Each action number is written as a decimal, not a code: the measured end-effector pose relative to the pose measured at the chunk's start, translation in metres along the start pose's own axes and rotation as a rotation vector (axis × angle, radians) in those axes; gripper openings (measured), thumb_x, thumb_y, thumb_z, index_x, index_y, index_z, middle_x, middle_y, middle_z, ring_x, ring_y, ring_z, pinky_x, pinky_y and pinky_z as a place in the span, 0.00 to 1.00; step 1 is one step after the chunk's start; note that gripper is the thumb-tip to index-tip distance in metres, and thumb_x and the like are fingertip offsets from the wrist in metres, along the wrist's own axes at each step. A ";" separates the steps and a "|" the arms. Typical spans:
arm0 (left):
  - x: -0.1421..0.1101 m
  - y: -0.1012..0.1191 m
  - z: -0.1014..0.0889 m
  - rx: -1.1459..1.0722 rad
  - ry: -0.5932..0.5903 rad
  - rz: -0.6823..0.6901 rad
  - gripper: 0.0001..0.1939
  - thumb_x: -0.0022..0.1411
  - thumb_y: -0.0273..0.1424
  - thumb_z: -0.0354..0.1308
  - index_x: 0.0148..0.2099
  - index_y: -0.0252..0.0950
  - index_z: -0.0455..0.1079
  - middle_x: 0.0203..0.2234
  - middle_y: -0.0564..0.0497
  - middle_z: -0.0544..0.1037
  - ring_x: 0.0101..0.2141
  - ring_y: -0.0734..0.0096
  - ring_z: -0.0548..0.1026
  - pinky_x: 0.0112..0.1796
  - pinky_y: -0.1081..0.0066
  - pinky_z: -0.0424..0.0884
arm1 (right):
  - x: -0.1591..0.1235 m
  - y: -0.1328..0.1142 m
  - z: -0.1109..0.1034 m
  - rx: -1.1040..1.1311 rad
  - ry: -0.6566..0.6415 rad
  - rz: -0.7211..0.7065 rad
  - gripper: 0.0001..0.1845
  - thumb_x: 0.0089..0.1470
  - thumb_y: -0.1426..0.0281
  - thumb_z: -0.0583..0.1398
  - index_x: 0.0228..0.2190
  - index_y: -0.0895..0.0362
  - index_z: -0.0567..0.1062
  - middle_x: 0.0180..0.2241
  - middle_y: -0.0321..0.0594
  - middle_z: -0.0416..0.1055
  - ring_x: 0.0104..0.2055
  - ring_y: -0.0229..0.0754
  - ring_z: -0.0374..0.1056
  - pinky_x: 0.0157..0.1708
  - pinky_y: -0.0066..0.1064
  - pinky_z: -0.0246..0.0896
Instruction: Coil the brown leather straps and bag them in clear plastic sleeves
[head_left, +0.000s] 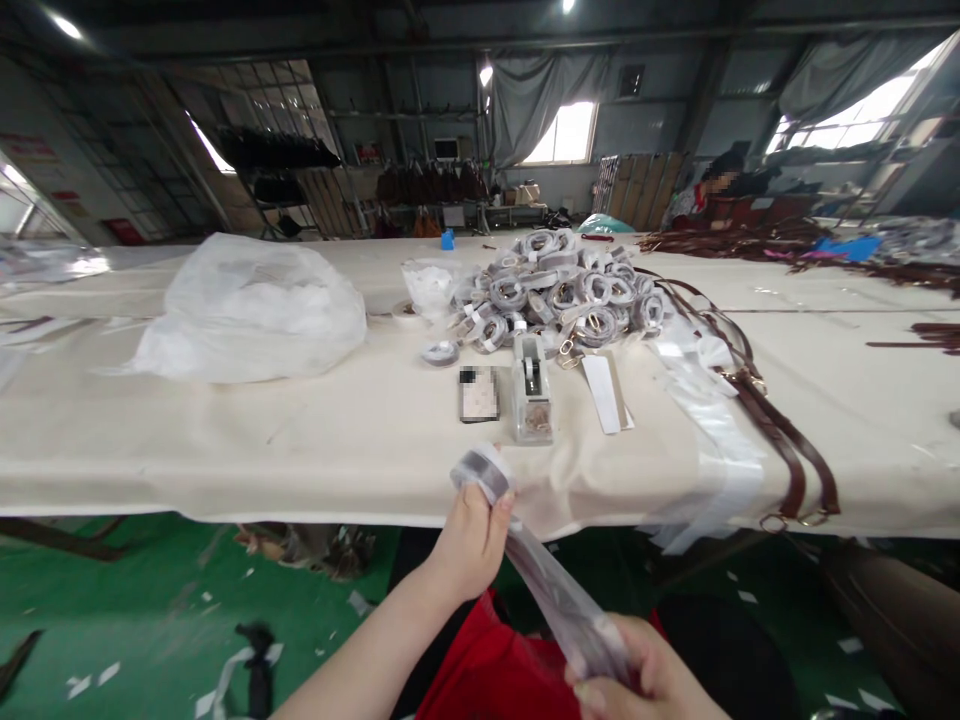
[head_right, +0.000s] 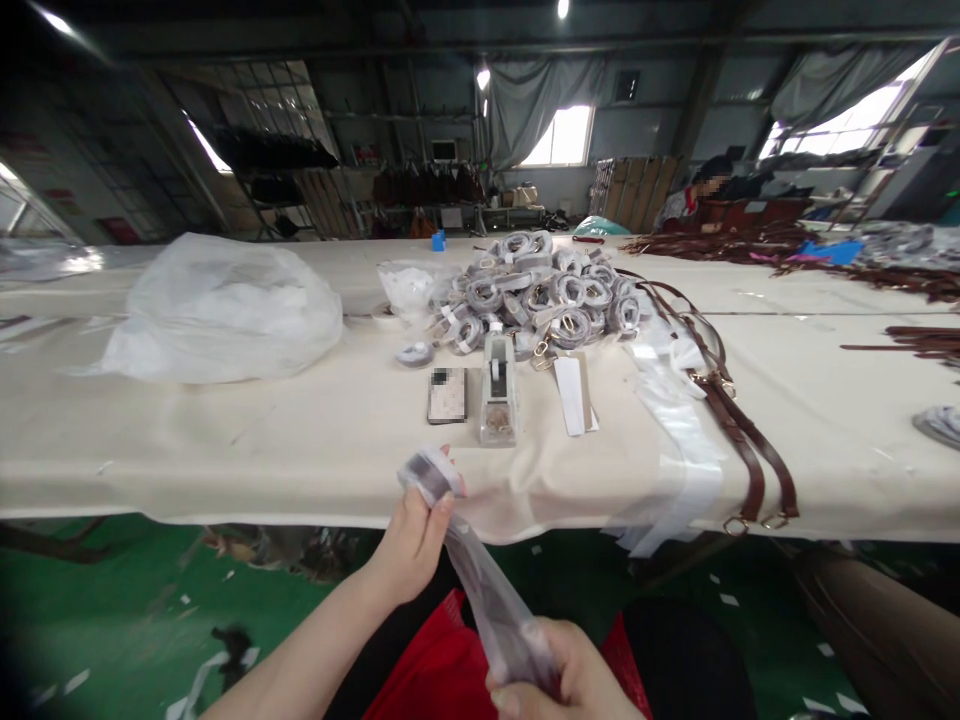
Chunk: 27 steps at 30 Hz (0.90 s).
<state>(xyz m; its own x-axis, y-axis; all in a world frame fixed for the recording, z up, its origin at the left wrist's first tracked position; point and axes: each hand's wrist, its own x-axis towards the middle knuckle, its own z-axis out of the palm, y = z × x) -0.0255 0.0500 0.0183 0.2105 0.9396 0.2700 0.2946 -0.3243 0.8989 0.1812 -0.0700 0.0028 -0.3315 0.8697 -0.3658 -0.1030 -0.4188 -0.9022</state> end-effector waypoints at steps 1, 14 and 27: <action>-0.007 -0.004 0.004 0.127 -0.086 0.039 0.22 0.66 0.46 0.51 0.45 0.30 0.71 0.40 0.35 0.75 0.48 0.44 0.71 0.56 0.42 0.58 | -0.002 -0.003 -0.003 0.023 0.024 -0.048 0.22 0.47 0.52 0.68 0.32 0.58 0.73 0.21 0.33 0.67 0.21 0.33 0.59 0.23 0.25 0.54; -0.041 0.011 0.031 -0.212 -0.972 -0.308 0.30 0.67 0.54 0.41 0.34 0.35 0.72 0.18 0.53 0.69 0.20 0.70 0.68 0.27 0.72 0.65 | 0.003 -0.016 -0.061 -0.637 0.322 -0.262 0.17 0.57 0.57 0.62 0.39 0.56 0.80 0.38 0.45 0.79 0.39 0.48 0.74 0.42 0.36 0.68; -0.033 -0.006 0.051 -1.345 -0.813 -0.908 0.40 0.67 0.53 0.32 0.31 0.27 0.75 0.11 0.48 0.72 0.15 0.65 0.72 0.29 0.67 0.70 | 0.008 0.030 0.007 -0.304 0.234 -0.125 0.32 0.63 0.46 0.49 0.53 0.55 0.72 0.40 0.46 0.77 0.46 0.50 0.73 0.48 0.38 0.70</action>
<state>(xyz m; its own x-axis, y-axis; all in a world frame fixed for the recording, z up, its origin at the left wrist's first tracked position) 0.0129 0.0153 -0.0139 0.9051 0.3394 -0.2561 -0.2199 0.8892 0.4012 0.1690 -0.0772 -0.0259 -0.1075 0.9598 -0.2592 0.1651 -0.2399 -0.9567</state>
